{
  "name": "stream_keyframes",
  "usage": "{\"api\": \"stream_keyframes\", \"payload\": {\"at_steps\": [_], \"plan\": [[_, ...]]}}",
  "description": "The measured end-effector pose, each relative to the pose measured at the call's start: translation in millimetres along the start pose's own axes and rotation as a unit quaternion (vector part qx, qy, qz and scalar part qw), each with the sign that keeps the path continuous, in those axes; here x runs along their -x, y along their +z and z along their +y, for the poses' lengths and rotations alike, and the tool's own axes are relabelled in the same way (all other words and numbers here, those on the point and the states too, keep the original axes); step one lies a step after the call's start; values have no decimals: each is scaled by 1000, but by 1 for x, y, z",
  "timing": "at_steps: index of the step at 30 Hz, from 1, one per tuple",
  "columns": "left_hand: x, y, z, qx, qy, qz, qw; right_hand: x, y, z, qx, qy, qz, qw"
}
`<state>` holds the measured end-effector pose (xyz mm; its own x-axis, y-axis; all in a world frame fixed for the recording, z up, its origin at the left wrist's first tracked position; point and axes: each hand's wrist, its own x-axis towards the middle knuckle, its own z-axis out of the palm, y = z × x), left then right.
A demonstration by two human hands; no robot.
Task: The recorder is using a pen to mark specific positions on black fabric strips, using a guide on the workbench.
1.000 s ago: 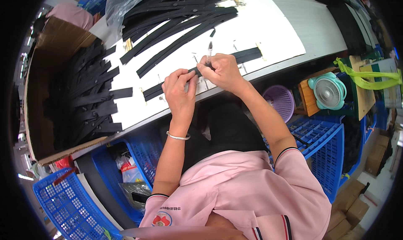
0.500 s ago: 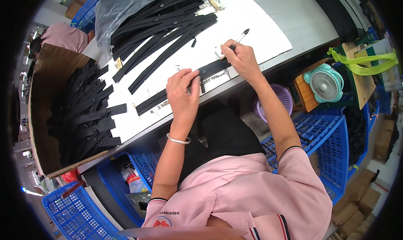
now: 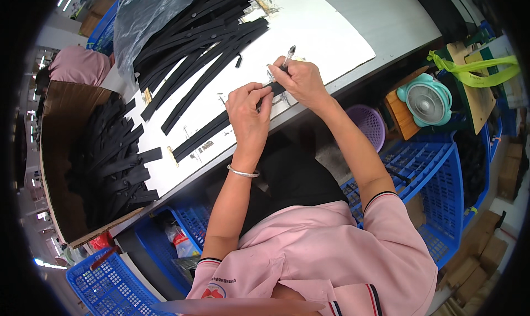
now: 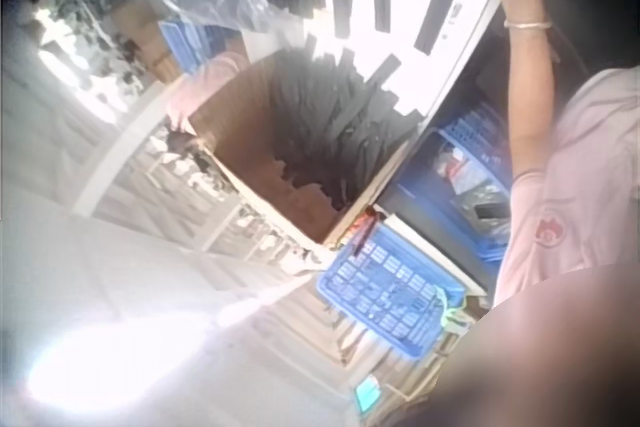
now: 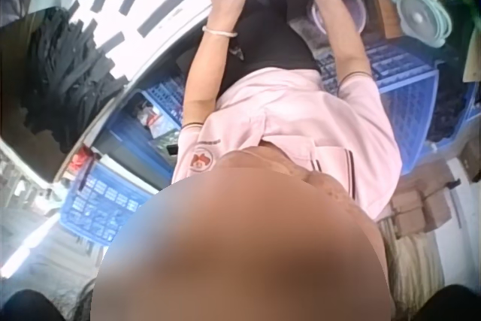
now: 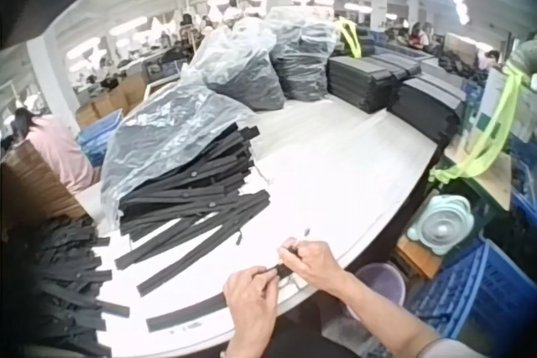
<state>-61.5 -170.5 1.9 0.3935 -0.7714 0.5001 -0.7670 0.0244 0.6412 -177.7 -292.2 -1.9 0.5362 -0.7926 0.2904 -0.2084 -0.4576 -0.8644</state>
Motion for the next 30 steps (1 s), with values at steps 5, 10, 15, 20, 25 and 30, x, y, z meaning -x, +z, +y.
{"api": "stream_keyframes", "payload": {"at_steps": [5, 10, 15, 20, 25, 30], "plan": [[1, -1, 0, -9, -13, -5, 1000, 4, -7, -1, -32, 0, -34, 999], [0, -2, -3, -8, -13, -1, 1000, 2, -4, -2, -10, -14, -37, 999], [1, -5, -8, 15, 5, 1, 1000, 2, -1, -3, -35, -9, -55, 998], [-11, -37, -37, -75, -45, 51, 995, 4, -9, 0, -190, 49, 12, 981], [-31, -75, -92, -207, -52, 80, 974, 0, -6, -14, -220, 47, 32, 974], [-36, -87, -97, -171, -18, 41, 984, -1, -2, -8, -150, 25, 28, 988]]}}
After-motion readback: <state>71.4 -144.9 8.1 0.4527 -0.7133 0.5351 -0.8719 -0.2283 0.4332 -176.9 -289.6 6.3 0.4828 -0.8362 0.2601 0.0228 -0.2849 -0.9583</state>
